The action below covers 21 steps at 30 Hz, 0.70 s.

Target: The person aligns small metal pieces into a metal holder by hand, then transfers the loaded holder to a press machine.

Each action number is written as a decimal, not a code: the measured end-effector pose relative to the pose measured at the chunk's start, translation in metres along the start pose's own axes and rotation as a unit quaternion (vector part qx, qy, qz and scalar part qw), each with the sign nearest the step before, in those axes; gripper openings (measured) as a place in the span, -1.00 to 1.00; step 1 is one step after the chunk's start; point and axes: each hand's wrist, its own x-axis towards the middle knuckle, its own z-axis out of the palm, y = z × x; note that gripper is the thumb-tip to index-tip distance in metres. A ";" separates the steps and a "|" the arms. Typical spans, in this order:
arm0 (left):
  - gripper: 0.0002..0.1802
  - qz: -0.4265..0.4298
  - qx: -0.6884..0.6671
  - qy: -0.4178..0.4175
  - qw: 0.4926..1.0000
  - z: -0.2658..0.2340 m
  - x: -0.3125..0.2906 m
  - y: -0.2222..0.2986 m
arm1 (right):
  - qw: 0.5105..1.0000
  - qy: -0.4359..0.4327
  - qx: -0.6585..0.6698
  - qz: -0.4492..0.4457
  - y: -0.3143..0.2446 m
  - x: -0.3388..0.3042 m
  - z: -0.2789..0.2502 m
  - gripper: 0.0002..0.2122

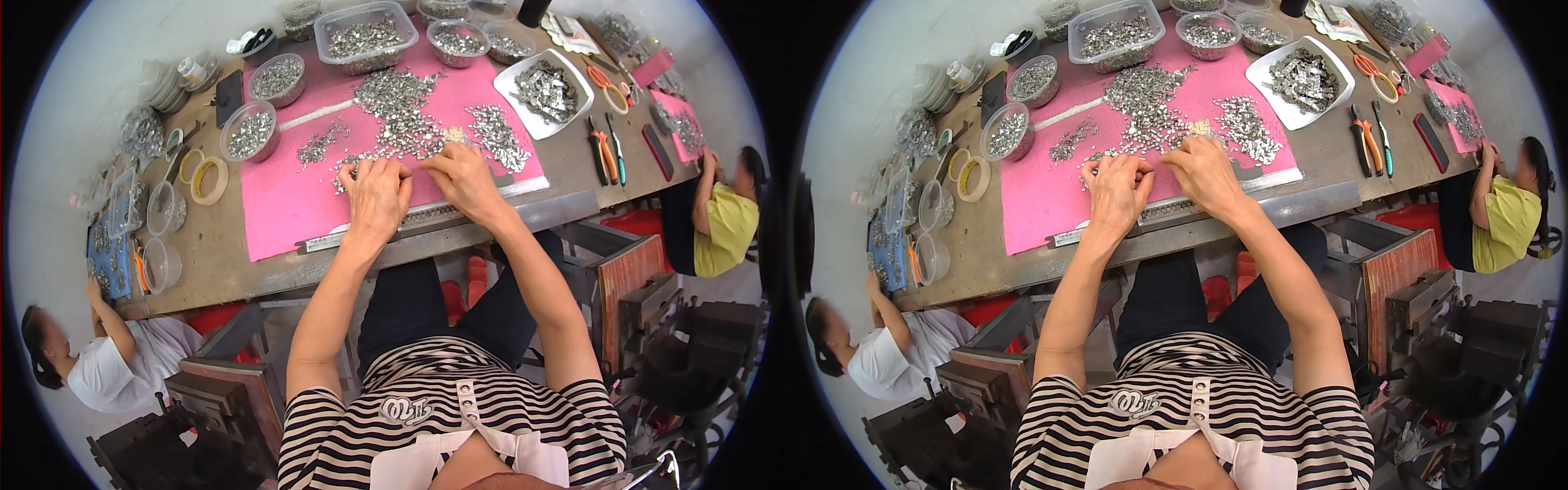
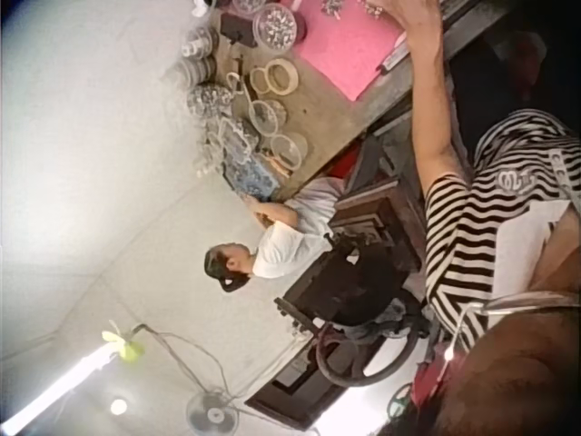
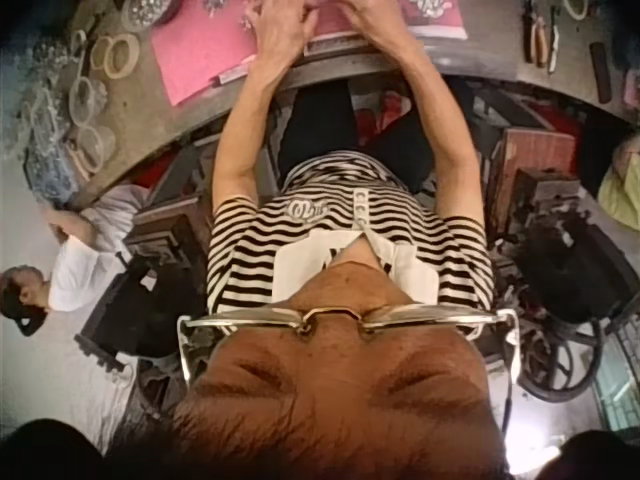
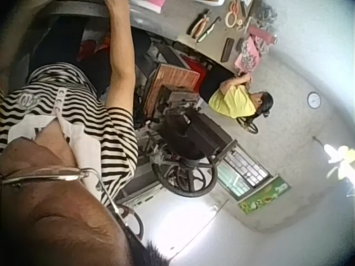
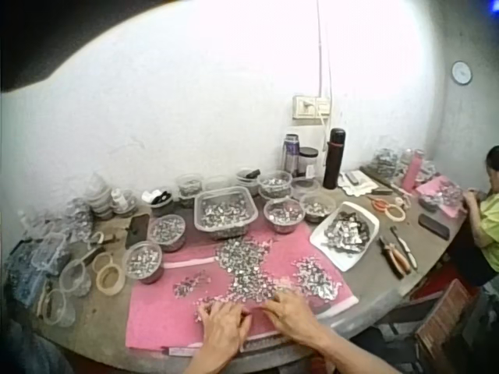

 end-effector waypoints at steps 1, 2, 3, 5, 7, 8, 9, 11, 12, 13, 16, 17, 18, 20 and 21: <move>-0.90 0.001 -0.001 -0.001 1.000 0.001 0.000 0.001 | 1.000 0.001 -0.001 0.001 0.006 0.005 0.005 -0.87; -0.90 -0.001 0.005 -0.001 1.000 0.001 0.001 0.001 | 1.000 -0.002 -0.016 -0.019 0.010 0.011 0.011 -0.90; -0.90 -0.002 0.010 -0.002 1.000 0.001 0.002 0.002 | 0.999 -0.004 -0.032 -0.040 0.013 0.013 0.015 -0.92; -0.90 0.004 0.018 -0.003 1.000 0.000 0.002 0.002 | 0.998 -0.004 -0.045 -0.039 0.015 0.012 0.016 -0.93; -0.90 0.009 0.025 -0.005 1.000 -0.002 0.000 0.002 | 0.998 -0.005 -0.058 -0.038 0.011 0.009 0.013 -0.93; -0.89 0.018 0.005 0.002 1.000 -0.004 -0.001 0.006 | 0.999 -0.008 -0.033 -0.022 0.008 0.004 0.006 -0.93; -0.89 0.026 -0.014 0.007 1.000 -0.008 -0.003 0.010 | 1.000 -0.013 -0.006 -0.007 0.003 -0.003 -0.001 -0.92; -0.89 0.029 -0.054 -0.004 0.998 -0.013 -0.008 0.021 | 0.999 -0.023 0.031 0.025 -0.004 -0.019 -0.019 -0.92; -0.88 0.034 -0.094 -0.017 0.995 -0.013 -0.012 0.027 | 0.995 -0.032 0.068 0.059 -0.007 -0.027 -0.025 -0.93; -0.88 0.033 -0.095 -0.017 0.995 -0.013 -0.016 0.031 | 0.995 -0.032 0.068 0.059 -0.010 -0.032 -0.028 -0.93; -0.87 0.032 -0.115 -0.029 0.992 -0.012 -0.026 0.043 | 0.993 -0.005 0.104 0.055 -0.017 -0.046 -0.032 -0.91; -0.87 0.034 -0.115 -0.029 0.992 -0.009 -0.028 0.044 | 0.993 0.003 0.102 0.059 -0.017 -0.049 -0.032 -0.91; -0.86 0.033 -0.108 -0.021 0.993 -0.007 -0.029 0.045 | 0.993 0.011 0.101 0.063 -0.017 -0.051 -0.031 -0.90; -0.86 0.035 -0.100 -0.011 0.994 -0.006 -0.031 0.046 | 0.994 0.022 0.095 0.055 -0.017 -0.055 -0.027 -0.90; -0.86 0.035 -0.096 -0.009 0.995 -0.006 -0.031 0.047 | 0.994 0.032 0.090 0.048 -0.017 -0.057 -0.025 -0.90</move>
